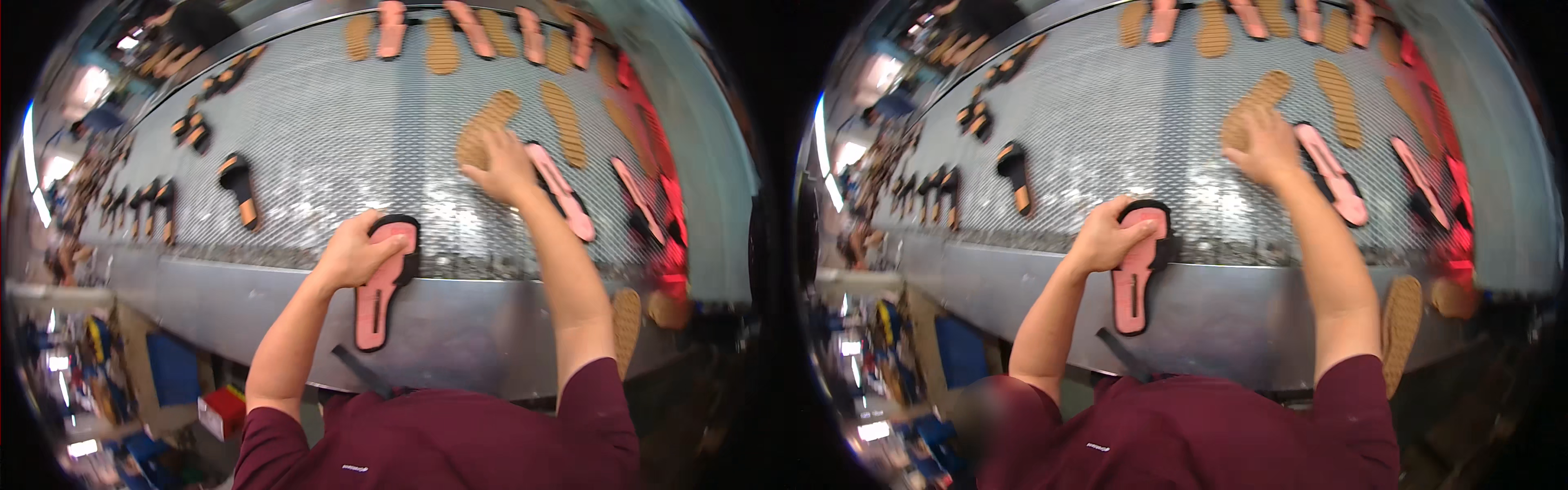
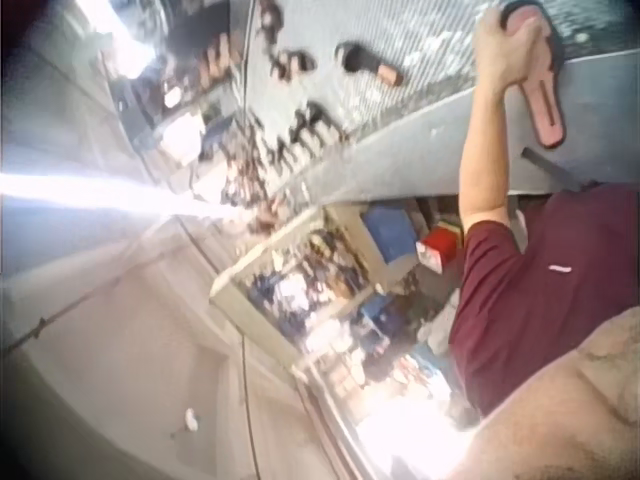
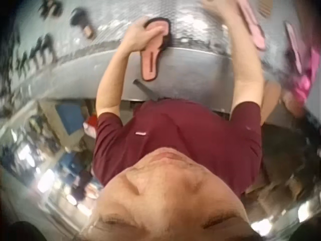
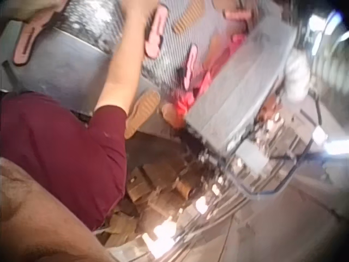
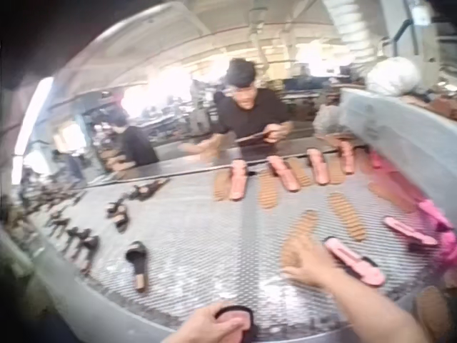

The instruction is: Assembling sandals by attaching soles to uppers on a conveyor belt in a factory.

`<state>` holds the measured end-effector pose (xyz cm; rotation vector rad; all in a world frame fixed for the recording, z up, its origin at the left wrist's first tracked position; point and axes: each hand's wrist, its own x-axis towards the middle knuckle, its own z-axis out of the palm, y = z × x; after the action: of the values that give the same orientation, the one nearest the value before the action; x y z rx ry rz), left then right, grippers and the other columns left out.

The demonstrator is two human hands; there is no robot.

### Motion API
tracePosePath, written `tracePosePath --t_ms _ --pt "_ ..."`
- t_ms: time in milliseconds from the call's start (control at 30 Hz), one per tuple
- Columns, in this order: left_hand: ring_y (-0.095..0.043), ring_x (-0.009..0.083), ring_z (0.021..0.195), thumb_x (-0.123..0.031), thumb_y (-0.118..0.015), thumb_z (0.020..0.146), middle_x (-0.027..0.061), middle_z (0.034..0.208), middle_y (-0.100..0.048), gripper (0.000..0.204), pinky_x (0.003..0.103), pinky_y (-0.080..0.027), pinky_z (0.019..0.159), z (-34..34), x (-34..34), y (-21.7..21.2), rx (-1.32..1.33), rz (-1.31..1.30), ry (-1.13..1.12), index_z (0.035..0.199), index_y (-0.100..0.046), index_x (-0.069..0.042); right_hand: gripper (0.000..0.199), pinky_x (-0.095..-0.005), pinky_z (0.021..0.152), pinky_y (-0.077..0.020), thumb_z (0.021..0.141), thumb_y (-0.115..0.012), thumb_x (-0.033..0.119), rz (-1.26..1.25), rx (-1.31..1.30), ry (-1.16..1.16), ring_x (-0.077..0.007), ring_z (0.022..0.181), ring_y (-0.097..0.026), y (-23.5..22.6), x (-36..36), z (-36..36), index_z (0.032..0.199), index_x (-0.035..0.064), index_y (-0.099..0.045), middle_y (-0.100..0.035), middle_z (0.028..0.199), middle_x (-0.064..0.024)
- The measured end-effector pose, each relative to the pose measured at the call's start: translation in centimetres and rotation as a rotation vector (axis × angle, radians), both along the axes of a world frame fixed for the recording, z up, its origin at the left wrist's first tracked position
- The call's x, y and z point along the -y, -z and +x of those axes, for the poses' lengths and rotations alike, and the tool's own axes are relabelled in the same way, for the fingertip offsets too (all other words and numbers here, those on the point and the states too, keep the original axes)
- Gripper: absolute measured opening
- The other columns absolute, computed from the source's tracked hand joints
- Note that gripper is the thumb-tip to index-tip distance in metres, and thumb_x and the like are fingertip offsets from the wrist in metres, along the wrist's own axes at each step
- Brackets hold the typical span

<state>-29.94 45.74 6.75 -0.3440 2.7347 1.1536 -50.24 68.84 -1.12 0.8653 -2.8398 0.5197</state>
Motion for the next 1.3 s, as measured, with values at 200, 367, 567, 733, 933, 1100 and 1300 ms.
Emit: tracePosePath --t_ms 200,367,567,733,933,1100,1300 --pt "-0.059 0.0070 0.077 -0.012 -0.072 0.087 0.0032 0.088 -0.067 0.016 0.026 -0.051 0.068 5.8 4.7 0.7 -0.069 0.546 -0.264 0.094 -0.063 -0.001 0.070 -0.0484 0.112 -0.0288 0.081 -0.066 0.058 0.240 0.317 -0.257 -0.0357 0.126 -0.043 -1.0 7.0 4.8 0.130 0.0078 -0.060 -0.048 0.137 -0.0213" --pt "-0.060 0.0079 0.081 -0.009 -0.068 0.089 0.0032 0.092 -0.067 0.016 0.026 -0.051 0.072 8.0 4.8 0.7 -0.189 0.681 -0.380 0.101 -0.063 0.000 0.086 -0.0483 0.115 -0.0272 0.072 -0.076 0.055 0.282 0.065 -0.433 -0.0350 0.137 -0.034 -1.4 7.6 4.5 0.143 0.0155 -0.047 -0.038 0.149 -0.0167" --pt "-0.062 0.0097 0.085 -0.010 -0.064 0.092 0.0043 0.097 -0.067 0.018 0.027 -0.052 0.076 8.8 4.5 2.0 -0.182 0.844 -0.457 0.107 -0.063 0.001 0.081 -0.0418 0.105 -0.0416 0.075 -0.080 0.034 0.340 0.461 -0.413 -0.0320 0.127 -0.047 -2.4 4.8 3.5 0.145 0.0133 -0.045 -0.047 0.142 -0.0157" --pt "-0.065 0.0142 0.088 -0.011 -0.059 0.095 0.0073 0.099 -0.068 0.018 0.031 -0.054 0.081 7.7 2.1 1.7 -0.243 1.062 -0.485 0.108 -0.062 0.001 0.051 -0.0313 0.084 -0.0500 0.084 -0.063 0.013 -0.236 0.891 -0.278 -0.0177 0.091 -0.062 -1.8 -0.3 6.0 0.133 0.0012 -0.054 -0.065 0.107 -0.0086" --pt "-0.065 0.0167 0.094 -0.015 -0.057 0.098 0.0094 0.107 -0.067 0.024 0.033 -0.054 0.084 7.6 0.1 2.6 -0.248 1.143 -0.463 0.116 -0.059 0.001 0.031 -0.0285 0.082 -0.0517 0.094 -0.051 0.005 -0.967 1.468 -0.252 -0.0117 0.092 -0.063 -4.1 -5.4 14.9 0.124 -0.0020 -0.058 -0.066 0.108 -0.0061" --pt "-0.063 0.0167 0.103 -0.038 -0.074 0.087 0.0086 0.113 -0.065 0.058 0.033 -0.051 0.091 8.0 -1.1 3.0 -0.270 1.149 -0.311 0.124 -0.055 0.002 0.031 -0.0294 0.086 -0.0515 0.100 -0.055 0.019 -1.006 1.440 -0.280 -0.0123 0.097 -0.062 -2.6 -6.0 21.2 0.124 -0.0017 -0.057 -0.066 0.112 -0.0069" --pt "-0.059 0.0167 0.111 -0.059 -0.088 0.061 0.0075 0.119 -0.062 0.103 0.033 -0.048 0.098 8.4 -1.7 2.9 -0.205 1.010 -0.241 0.134 -0.048 0.001 0.027 -0.0263 0.061 -0.0513 0.096 -0.063 0.024 -0.787 1.267 -0.372 -0.0078 0.068 -0.063 -2.5 -3.8 24.7 0.111 0.0014 -0.065 -0.070 0.081 -0.0055"
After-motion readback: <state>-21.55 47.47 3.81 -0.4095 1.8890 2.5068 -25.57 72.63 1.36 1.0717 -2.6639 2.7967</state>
